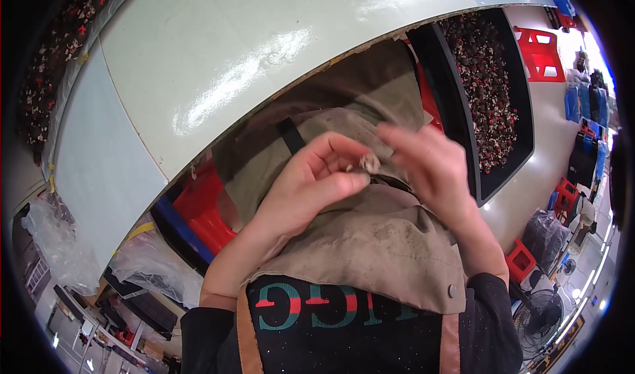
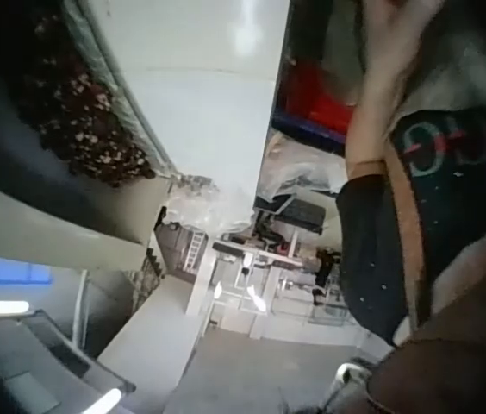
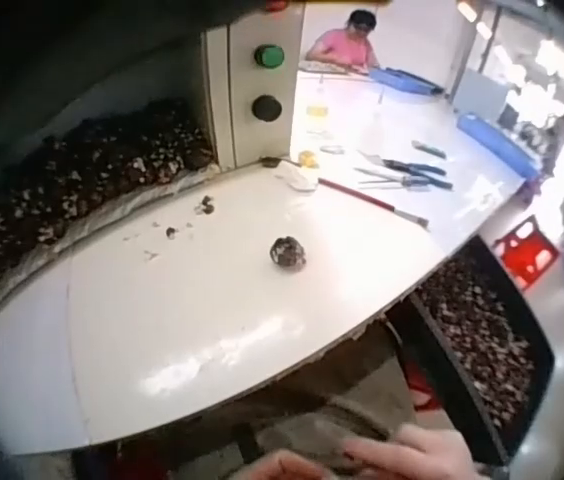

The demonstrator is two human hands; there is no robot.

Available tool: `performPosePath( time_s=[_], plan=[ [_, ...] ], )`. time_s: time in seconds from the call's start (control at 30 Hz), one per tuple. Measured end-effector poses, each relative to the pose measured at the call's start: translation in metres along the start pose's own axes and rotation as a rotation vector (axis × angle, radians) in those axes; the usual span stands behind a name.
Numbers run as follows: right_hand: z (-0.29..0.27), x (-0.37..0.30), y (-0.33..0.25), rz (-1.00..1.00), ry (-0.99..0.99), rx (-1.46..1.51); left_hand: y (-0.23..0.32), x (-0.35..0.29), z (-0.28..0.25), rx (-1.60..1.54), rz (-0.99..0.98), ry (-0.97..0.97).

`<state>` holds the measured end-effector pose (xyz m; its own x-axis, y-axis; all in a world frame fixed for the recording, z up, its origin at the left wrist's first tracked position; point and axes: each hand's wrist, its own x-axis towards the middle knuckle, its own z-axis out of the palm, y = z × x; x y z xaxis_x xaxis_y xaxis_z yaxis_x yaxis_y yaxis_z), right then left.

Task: Assembling small toy figures by gluing components together at a factory workbench.

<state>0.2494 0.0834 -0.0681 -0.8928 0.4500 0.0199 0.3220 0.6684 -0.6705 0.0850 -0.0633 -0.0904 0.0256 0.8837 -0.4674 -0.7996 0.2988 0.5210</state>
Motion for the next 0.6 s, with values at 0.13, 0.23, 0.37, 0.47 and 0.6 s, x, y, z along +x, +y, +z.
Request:
performPosePath(
  time_s=[0.13,0.23,0.37,0.47,0.6],
  plan=[
    [-0.025,0.004,0.024,0.401,0.307,0.190,-0.003,0.000,-0.001,-0.015,0.034,-0.037],
    [-0.024,0.000,0.017,0.306,0.131,0.166,0.000,0.002,0.004,-0.108,0.011,-0.020],
    [-0.020,-0.002,-0.005,0.175,-0.080,0.253,0.003,0.003,0.009,-0.096,-0.042,-0.010],
    [-0.017,0.000,-0.012,0.149,-0.116,0.297,0.002,0.002,0.008,-0.093,-0.021,-0.028],
    [-0.016,-0.001,-0.010,0.106,-0.143,0.292,0.004,0.002,0.008,-0.078,-0.040,-0.025]
  ],
)
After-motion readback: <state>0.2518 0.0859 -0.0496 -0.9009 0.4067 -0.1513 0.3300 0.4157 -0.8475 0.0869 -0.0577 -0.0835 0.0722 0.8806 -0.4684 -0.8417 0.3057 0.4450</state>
